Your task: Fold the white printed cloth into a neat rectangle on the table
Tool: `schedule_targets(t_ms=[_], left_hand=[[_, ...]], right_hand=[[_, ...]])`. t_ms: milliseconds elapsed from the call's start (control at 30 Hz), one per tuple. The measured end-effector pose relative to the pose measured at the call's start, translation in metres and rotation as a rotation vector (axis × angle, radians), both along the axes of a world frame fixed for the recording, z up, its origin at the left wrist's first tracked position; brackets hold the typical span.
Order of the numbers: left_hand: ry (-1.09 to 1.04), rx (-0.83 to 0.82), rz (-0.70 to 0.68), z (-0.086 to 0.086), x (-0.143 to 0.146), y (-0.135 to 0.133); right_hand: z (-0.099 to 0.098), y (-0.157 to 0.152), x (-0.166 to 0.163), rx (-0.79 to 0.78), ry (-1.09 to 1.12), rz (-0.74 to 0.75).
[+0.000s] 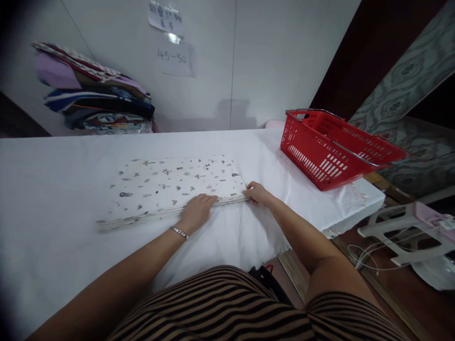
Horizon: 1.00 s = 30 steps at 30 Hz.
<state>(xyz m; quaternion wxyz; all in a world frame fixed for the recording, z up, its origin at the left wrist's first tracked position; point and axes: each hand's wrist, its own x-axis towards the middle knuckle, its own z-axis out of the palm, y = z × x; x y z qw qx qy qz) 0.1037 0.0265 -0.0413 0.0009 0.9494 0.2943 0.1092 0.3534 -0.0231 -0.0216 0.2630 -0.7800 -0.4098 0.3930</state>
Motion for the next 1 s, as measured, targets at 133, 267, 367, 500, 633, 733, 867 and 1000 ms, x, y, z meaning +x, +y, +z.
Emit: schedule_targets(t_ms=[133, 267, 367, 500, 633, 733, 867, 1000], left_hand=[[-0.028, -0.003, -0.025, -0.003, -0.003, 0.002], [-0.066, -0.005, -0.043, -0.007, -0.006, 0.004], [-0.077, -0.009, -0.041, -0.008, -0.007, 0.003], [-0.09, -0.021, -0.021, -0.009, -0.008, 0.002], [-0.097, -0.034, -0.013, -0.01, -0.008, 0.002], [-0.094, -0.048, -0.008, -0.012, -0.01, 0.002], [-0.105, -0.057, -0.01, -0.012, -0.011, 0.001], [-0.111, -0.087, 0.001, -0.013, -0.01, 0.001]], right_hand=[[-0.004, -0.002, 0.0, 0.011, -0.124, 0.055], [0.003, -0.003, -0.003, -0.038, -0.384, 0.168], [0.013, -0.002, -0.012, -0.004, -0.66, 0.269], [0.015, 0.011, -0.029, 0.37, -0.73, 0.439], [0.001, 0.036, -0.04, 0.502, -0.682, 0.684], [-0.009, 0.048, -0.038, 0.306, -0.71, 0.703], [-0.009, 0.055, -0.036, 0.232, -0.766, 0.702], [-0.004, 0.073, -0.047, 0.283, -0.799, 0.719]])
